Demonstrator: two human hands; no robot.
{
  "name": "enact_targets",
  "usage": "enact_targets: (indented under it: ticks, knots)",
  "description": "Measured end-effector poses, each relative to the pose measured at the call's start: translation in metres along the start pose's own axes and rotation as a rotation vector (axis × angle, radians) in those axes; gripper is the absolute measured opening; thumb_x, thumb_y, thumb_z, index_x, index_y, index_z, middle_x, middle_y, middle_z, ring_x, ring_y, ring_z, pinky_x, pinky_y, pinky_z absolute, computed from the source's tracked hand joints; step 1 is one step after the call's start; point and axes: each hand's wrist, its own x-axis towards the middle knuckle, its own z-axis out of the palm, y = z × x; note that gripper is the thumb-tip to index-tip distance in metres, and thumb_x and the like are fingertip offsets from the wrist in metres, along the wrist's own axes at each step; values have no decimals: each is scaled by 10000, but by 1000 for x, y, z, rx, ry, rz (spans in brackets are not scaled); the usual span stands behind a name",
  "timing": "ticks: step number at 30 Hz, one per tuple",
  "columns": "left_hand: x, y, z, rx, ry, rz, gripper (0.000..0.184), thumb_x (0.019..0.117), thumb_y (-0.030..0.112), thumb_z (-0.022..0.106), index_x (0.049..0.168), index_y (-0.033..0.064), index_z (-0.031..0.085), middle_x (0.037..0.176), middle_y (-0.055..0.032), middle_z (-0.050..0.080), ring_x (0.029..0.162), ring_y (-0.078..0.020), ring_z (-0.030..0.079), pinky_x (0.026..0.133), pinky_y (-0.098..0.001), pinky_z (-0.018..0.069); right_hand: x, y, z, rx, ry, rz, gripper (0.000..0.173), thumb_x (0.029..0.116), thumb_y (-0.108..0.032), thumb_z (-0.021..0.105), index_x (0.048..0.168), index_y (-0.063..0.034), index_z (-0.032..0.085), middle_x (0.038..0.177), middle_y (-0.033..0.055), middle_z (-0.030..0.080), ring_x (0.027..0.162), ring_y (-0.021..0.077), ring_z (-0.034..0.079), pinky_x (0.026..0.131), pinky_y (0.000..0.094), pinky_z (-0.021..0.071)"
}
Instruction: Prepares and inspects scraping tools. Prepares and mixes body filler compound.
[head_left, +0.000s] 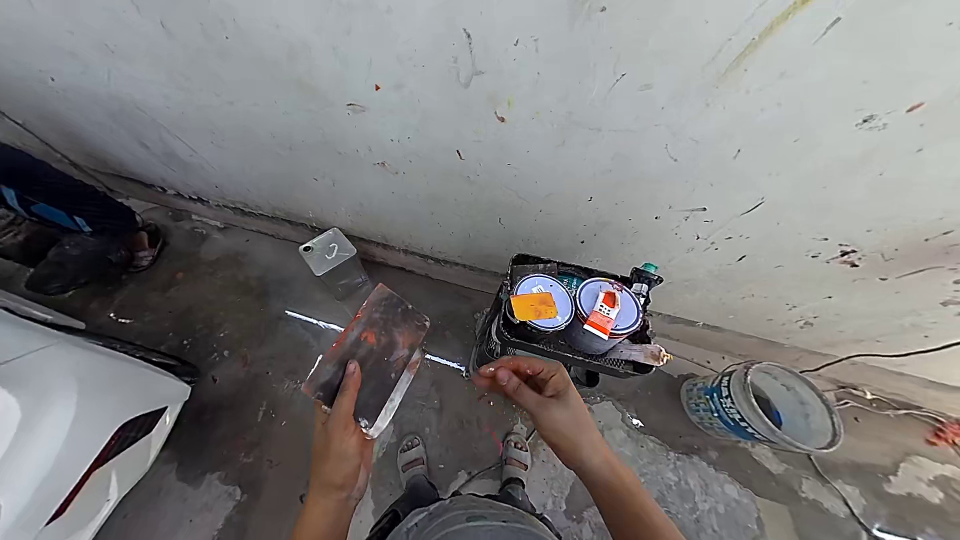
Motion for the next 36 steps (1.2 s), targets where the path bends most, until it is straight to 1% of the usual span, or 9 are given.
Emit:
enact_targets:
  ticks: [2,4,10,17,22,25,29,32,36]
  knots:
    - [1,2,-10,41,12,5,391,1076,149,482,1434,-1,433,1205,-241,667,1071,-329,705,921,-487,610,3,20,12,-523,44,38,292,913,-217,668,1191,-220,759,1399,-6,635,1303,158,581,1060,443,509]
    - [2,3,-19,92,4,26,371,1068,136,506,1408,-8,468,1195,-230,674,1068,-320,703,927,-480,607,5,29,35,-548,16,106,477,931,-362,666,1367,-171,640,1521,54,509,1381,196,507,1093,438,494]
    - [3,2,-36,127,-52,36,303,1044,133,555,1289,-45,548,1087,-200,710,980,-282,727,885,-439,622,9,13,120,676,104,389,383,908,-57,753,1211,108,587,1080,263,698,945,354,730,855,527,625]
    - [28,25,-92,98,-219,93,448,926,15,651,1331,-32,467,1153,-150,697,1048,-262,708,925,-453,608,21,12,115,288,631,78,268,1007,-72,554,1245,46,523,974,182,695,834,256,725,710,402,635]
    - [8,42,-106,-98,-651,-162,351,903,215,720,1252,231,695,1135,30,757,1041,-83,714,918,-306,595,30,-8,143,143,489,111,669,828,-146,829,1387,-41,476,1068,144,726,909,255,750,777,413,663]
    - [20,64,-93,-206,-1013,-181,667,846,303,739,1437,159,464,1382,8,583,1234,-87,566,1024,-276,489,35,-12,161,41,467,38,752,769,-194,895,1420,-111,527,1099,81,738,943,209,747,811,388,663]
    - [18,74,-87,-198,-958,-91,909,775,440,832,1499,114,391,1495,-5,510,1356,-88,479,1126,-286,403,40,-14,180,-171,482,-46,858,826,-327,855,1549,-205,410,1213,16,701,1040,117,709,899,334,627]
    - [21,62,-103,11,-1017,123,958,899,455,750,1627,117,226,1601,-4,405,1445,-107,398,1200,-333,350,31,-21,207,-426,494,-179,897,884,-401,774,1596,-135,298,1259,59,674,1070,125,687,913,381,608]
    - [32,55,-123,10,-1093,175,675,904,326,763,1508,242,474,1392,98,617,1248,-30,585,1072,-268,484,11,-31,215,-441,97,-398,831,944,-409,723,1566,0,353,1387,152,622,1202,168,654,1005,388,577]
